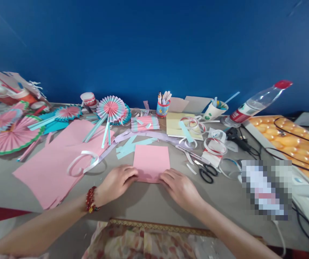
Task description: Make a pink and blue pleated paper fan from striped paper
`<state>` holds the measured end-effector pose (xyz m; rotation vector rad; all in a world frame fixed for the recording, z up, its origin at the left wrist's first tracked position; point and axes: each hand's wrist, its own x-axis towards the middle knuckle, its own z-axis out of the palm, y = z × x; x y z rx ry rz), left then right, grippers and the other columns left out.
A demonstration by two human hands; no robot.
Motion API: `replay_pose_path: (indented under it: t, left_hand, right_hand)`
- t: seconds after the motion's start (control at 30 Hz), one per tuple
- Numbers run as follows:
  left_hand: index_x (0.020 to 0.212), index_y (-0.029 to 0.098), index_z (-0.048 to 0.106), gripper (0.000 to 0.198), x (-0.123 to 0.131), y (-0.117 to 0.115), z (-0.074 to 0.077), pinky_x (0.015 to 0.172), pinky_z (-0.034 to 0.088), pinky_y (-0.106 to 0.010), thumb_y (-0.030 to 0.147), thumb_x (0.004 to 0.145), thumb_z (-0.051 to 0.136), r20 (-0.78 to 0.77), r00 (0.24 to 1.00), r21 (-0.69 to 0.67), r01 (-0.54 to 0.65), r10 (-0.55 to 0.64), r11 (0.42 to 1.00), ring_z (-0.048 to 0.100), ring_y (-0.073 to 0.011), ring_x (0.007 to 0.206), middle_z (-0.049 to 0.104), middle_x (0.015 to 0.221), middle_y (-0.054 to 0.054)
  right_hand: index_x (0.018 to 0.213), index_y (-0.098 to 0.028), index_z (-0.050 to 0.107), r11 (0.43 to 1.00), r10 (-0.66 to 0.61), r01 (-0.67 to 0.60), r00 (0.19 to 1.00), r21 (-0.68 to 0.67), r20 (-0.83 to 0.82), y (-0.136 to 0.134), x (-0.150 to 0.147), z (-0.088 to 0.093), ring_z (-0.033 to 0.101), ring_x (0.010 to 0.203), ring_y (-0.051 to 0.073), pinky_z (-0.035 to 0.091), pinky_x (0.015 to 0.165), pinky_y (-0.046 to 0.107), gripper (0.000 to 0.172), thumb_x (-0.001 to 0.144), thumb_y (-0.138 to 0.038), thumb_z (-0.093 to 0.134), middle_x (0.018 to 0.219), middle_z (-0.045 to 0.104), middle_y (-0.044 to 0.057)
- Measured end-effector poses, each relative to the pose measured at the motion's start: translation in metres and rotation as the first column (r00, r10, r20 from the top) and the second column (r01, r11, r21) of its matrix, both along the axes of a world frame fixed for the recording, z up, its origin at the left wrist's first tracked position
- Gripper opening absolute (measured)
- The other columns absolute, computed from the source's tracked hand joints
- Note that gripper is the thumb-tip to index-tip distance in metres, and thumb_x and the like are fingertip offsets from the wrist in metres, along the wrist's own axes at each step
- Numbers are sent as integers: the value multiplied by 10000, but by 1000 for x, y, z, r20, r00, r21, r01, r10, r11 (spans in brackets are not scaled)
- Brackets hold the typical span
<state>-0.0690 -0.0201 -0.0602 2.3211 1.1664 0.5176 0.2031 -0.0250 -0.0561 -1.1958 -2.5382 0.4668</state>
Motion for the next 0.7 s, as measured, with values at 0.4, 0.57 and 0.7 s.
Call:
replay_pose_path:
  t: [0.4, 0.57, 0.7]
  left_hand:
    - [874, 195, 599, 172, 1, 12, 10, 681, 389, -237, 241, 989, 481, -15, 1000, -112, -4, 2, 994, 592, -146, 768, 639, 866, -8]
    - [846, 190, 596, 197, 0, 13, 10, 669, 383, -241, 250, 989, 476, -24, 1000, -120, -6, 3, 993, 587, -146, 754, 633, 863, -13]
    - [842, 191, 586, 187, -1, 12, 8, 668, 381, -236, 250, 988, 484, -15, 1000, -111, 4, -5, 994, 586, -142, 757, 620, 853, -7]
  right_hand:
    - [923, -214, 621, 977, -76, 45, 987, -207, -142, 15, 0, -3, 624, 853, 195, 437, 735, 283, 102, 957, -220, 525, 921, 677, 45]
    - [875, -213, 616, 970, -73, 39, 988, -240, -135, 20, -1, -1, 617, 807, 174, 411, 693, 257, 74, 912, -166, 571, 870, 663, 19]
    - [851, -212, 609, 964, -85, 47, 987, -263, -134, 20, -1, 1, 612, 788, 163, 398, 680, 246, 79, 886, -143, 591, 854, 661, 7]
